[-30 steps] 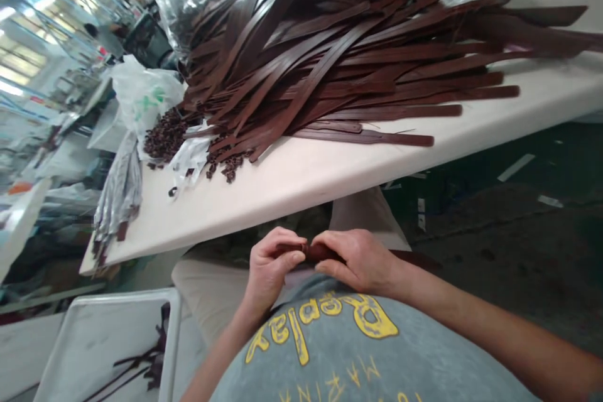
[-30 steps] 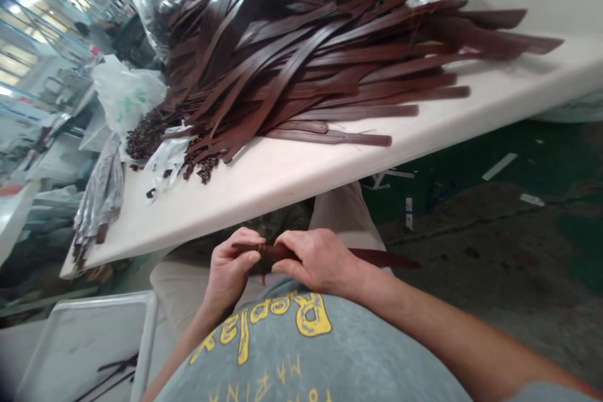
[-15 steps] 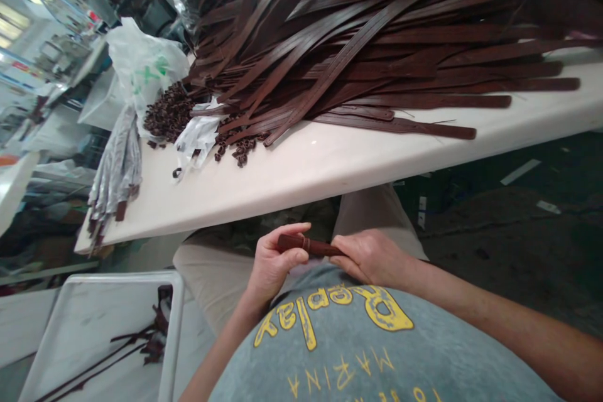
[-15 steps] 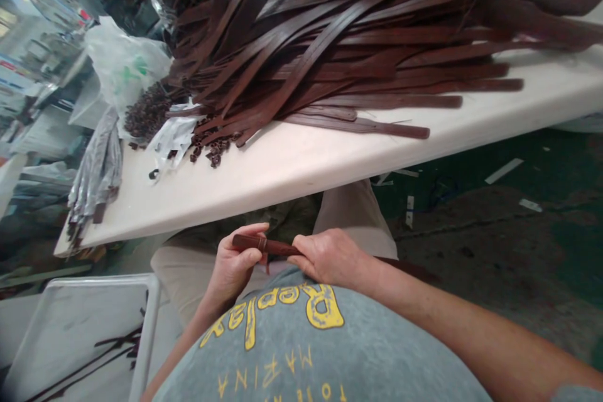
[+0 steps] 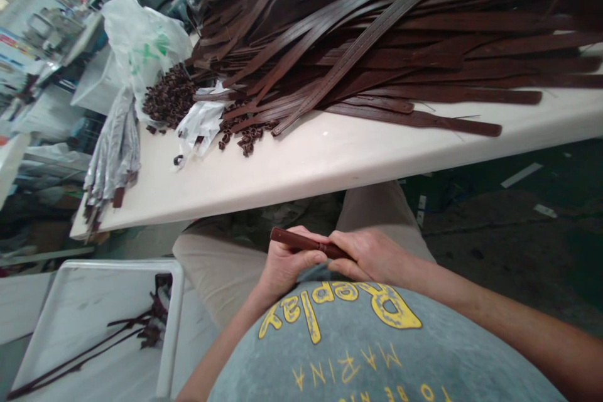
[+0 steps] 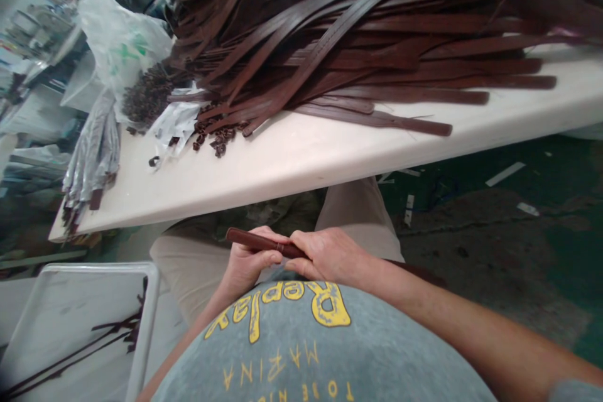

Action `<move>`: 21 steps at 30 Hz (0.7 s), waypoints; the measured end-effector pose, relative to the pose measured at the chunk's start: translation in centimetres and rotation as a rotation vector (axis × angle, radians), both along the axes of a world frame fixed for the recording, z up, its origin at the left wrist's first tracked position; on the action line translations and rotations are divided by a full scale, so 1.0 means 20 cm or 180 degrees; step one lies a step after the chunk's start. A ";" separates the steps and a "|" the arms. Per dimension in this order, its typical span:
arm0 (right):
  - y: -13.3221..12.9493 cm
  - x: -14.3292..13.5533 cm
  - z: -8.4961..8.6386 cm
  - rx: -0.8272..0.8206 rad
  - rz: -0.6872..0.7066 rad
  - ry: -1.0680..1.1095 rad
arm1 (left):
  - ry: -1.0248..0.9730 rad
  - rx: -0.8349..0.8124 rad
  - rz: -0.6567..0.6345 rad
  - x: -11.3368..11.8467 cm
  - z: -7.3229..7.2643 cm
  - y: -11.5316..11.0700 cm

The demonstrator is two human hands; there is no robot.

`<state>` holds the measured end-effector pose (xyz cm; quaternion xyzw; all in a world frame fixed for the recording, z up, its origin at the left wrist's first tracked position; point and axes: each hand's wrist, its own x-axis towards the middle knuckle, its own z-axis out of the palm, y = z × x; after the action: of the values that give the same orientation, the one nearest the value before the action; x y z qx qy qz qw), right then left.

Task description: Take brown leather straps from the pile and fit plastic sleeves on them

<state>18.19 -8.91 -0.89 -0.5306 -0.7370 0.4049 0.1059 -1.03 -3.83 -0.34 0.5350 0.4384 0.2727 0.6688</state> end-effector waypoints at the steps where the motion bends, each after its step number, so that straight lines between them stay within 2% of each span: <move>1: 0.00 0.01 0.01 -0.0034 -0.0018 -0.0078 | -0.0016 0.0025 0.0025 -0.01 0.00 0.01; 5: -0.02 0.04 0.02 -0.0007 -0.0025 -0.0285 | -0.0103 0.0182 0.0086 -0.03 -0.01 0.01; 10: -0.03 0.00 0.00 0.0128 -0.0066 -0.0289 | -0.0065 0.0240 0.0017 0.01 -0.03 -0.02; 17: -0.02 -0.04 -0.05 0.0109 -0.0113 -0.0073 | -0.0016 -0.0056 -0.0087 0.01 -0.06 -0.02; 21: -0.06 -0.01 0.00 0.0031 -0.0306 -0.0207 | 0.0486 0.0004 0.0097 -0.01 -0.01 -0.03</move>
<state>18.09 -10.11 -0.91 -0.5778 -0.7157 0.3784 0.1039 -1.18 -4.47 -0.54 0.5479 0.4961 0.2414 0.6288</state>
